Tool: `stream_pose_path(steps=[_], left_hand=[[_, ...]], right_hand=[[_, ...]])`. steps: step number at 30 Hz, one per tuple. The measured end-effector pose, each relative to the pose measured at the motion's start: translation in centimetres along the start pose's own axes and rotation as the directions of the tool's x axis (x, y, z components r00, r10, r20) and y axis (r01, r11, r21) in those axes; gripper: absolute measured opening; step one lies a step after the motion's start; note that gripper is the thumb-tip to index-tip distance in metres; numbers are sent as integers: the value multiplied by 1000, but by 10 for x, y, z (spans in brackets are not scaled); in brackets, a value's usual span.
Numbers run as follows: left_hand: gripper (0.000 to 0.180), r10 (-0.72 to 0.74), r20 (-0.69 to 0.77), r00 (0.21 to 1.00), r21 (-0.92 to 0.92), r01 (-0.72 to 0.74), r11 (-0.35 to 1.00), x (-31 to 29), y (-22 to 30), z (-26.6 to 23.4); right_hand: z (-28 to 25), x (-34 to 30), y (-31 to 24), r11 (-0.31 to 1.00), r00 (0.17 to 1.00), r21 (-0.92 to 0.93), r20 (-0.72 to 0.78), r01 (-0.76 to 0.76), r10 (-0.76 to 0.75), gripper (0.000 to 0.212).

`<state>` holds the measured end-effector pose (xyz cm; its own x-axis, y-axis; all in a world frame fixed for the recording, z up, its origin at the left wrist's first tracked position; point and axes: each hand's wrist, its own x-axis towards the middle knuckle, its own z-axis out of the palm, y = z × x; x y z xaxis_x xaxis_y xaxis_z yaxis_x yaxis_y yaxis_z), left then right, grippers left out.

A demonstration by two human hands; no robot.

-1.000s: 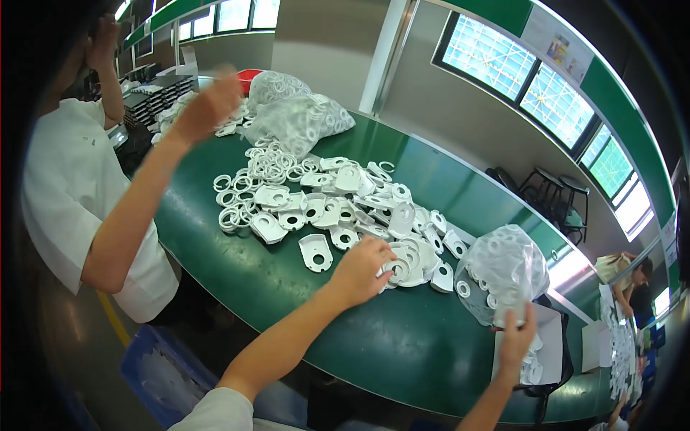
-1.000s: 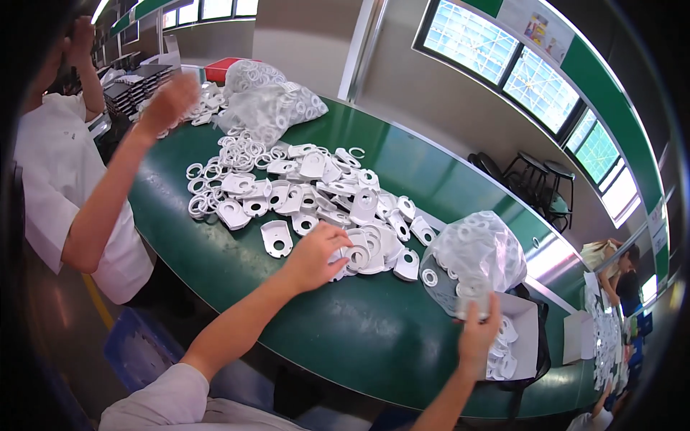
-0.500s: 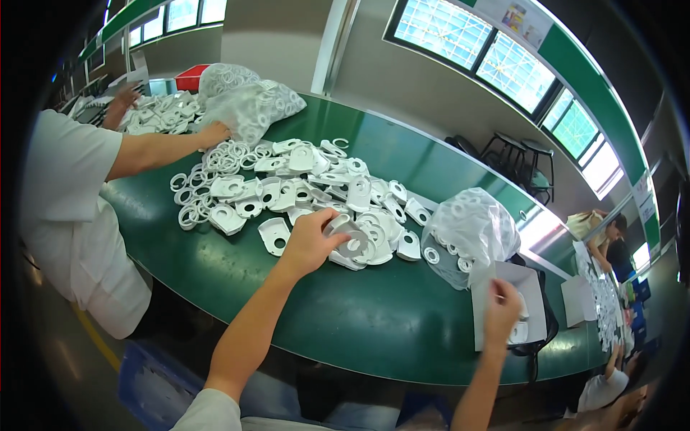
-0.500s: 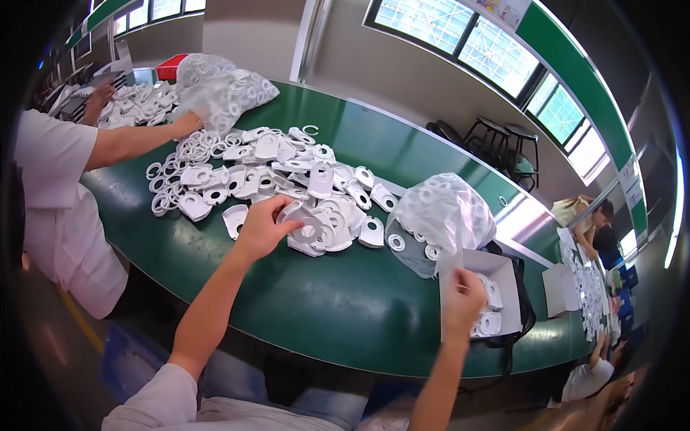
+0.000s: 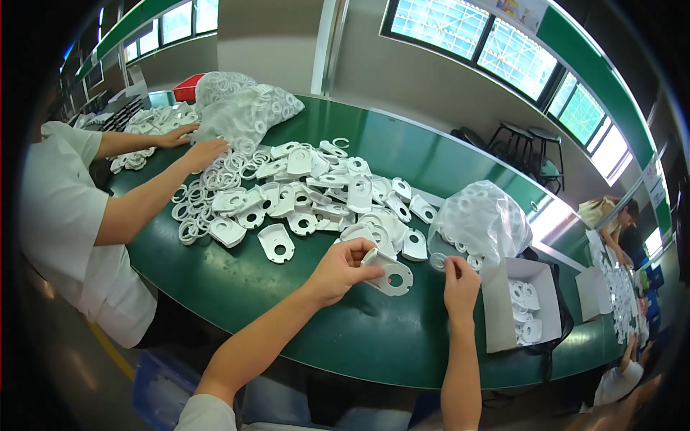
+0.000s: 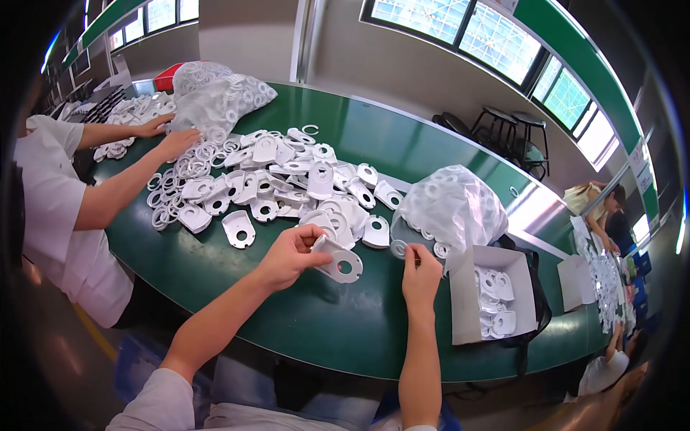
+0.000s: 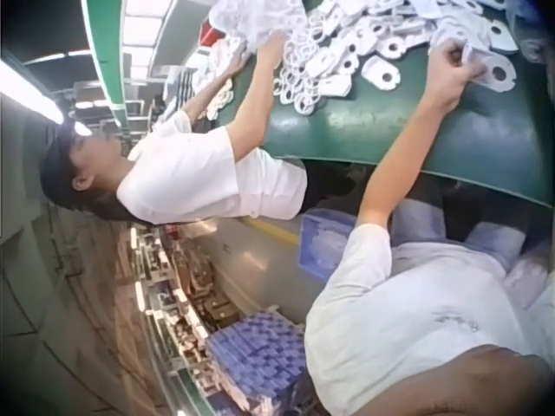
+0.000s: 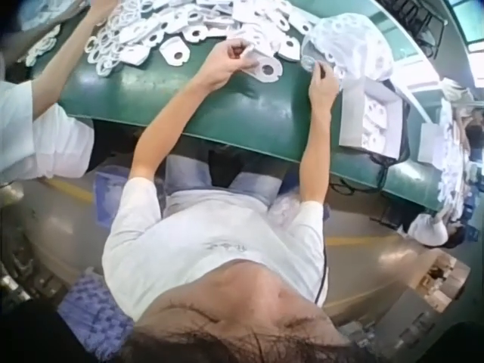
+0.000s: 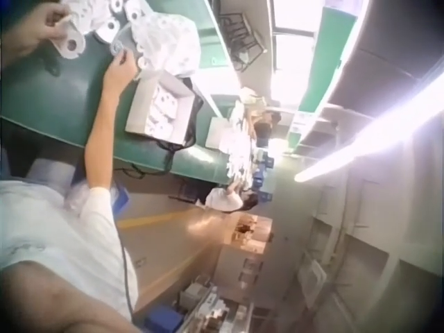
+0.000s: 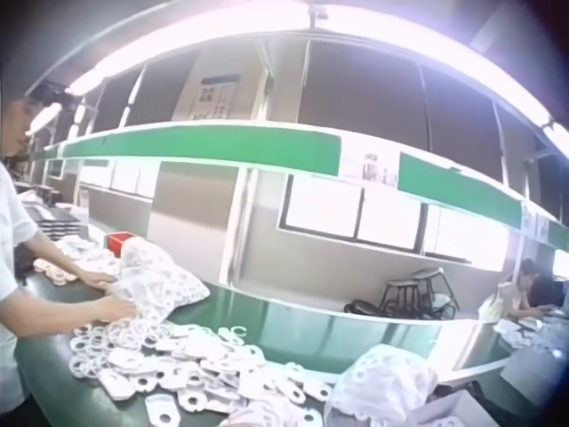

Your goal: Assembling small white plastic parts on a factory workbench.

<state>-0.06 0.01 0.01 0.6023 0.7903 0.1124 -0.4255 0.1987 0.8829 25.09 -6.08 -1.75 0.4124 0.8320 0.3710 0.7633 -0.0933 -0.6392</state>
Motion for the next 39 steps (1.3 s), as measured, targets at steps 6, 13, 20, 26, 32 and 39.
stream_pose_path(steps=[6,13,20,26,32,39], left_hand=[[22,66,-79,995,167,-52,985,4,-18,0],[18,51,-196,979,241,-3,971,3,-21,2],[17,133,-225,965,309,-59,949,0,-18,8],[24,732,459,504,788,-612,-73,-3,-17,4],[22,355,601,716,799,-532,-281,-14,-28,32],[27,471,397,788,895,-445,-11,-79,20,-7]], right_hand=[[13,-22,-51,630,909,711,417,-312,-20,22],[19,-31,-59,538,858,747,506,-389,-82,21],[25,-31,-51,623,881,725,457,-293,-118,17],[25,-37,-65,65,703,708,706,-704,-78,52],[42,-42,-35,120,755,754,654,-646,-40,30],[31,-39,-59,278,770,736,638,-618,24,29]])
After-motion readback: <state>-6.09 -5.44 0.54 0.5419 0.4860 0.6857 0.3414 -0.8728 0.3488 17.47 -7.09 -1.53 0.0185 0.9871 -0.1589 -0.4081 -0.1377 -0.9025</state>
